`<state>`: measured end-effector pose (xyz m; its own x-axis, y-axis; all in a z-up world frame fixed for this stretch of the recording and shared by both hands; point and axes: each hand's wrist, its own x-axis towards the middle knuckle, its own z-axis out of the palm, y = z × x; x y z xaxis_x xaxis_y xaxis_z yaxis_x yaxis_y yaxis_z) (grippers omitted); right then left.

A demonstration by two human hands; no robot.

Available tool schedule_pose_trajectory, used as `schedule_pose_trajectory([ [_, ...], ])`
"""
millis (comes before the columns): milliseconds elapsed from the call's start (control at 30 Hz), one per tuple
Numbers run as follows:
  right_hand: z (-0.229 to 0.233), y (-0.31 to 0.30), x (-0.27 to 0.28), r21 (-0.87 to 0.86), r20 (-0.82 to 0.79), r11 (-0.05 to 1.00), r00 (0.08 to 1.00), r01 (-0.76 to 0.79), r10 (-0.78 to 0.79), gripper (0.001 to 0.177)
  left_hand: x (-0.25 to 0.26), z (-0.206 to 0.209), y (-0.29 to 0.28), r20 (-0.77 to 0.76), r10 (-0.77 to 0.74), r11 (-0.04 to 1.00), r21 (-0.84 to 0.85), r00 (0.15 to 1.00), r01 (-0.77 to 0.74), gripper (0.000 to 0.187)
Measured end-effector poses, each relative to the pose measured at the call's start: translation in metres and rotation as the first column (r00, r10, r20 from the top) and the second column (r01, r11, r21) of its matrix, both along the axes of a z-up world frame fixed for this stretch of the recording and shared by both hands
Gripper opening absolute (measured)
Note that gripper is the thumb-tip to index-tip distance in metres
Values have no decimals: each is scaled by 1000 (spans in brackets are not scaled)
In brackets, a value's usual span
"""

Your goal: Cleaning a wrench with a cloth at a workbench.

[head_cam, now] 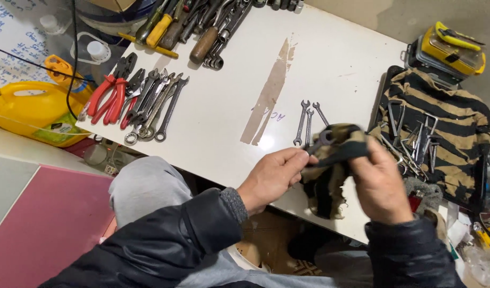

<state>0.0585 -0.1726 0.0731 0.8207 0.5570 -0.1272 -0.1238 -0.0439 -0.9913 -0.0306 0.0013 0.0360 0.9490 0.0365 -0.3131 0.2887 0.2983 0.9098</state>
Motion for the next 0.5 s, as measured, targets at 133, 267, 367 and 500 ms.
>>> schedule_pose_trajectory([
  [133,-56,2,6,187,151,977,980,102,-131,2,11,-64,-25,196,4,994,107,981,-25,29],
  [267,-39,4,3,234,153,961,971,147,-185,6,-16,-11,-23,198,11,975,216,980,-55,31],
  [367,-32,0,2,276,98,944,972,179,-213,8,-29,-11,-30,202,22,978,201,979,-63,32],
  [500,-31,-3,0,387,-171,863,945,326,-280,12,-44,7,-38,253,135,980,107,958,-167,26],
])
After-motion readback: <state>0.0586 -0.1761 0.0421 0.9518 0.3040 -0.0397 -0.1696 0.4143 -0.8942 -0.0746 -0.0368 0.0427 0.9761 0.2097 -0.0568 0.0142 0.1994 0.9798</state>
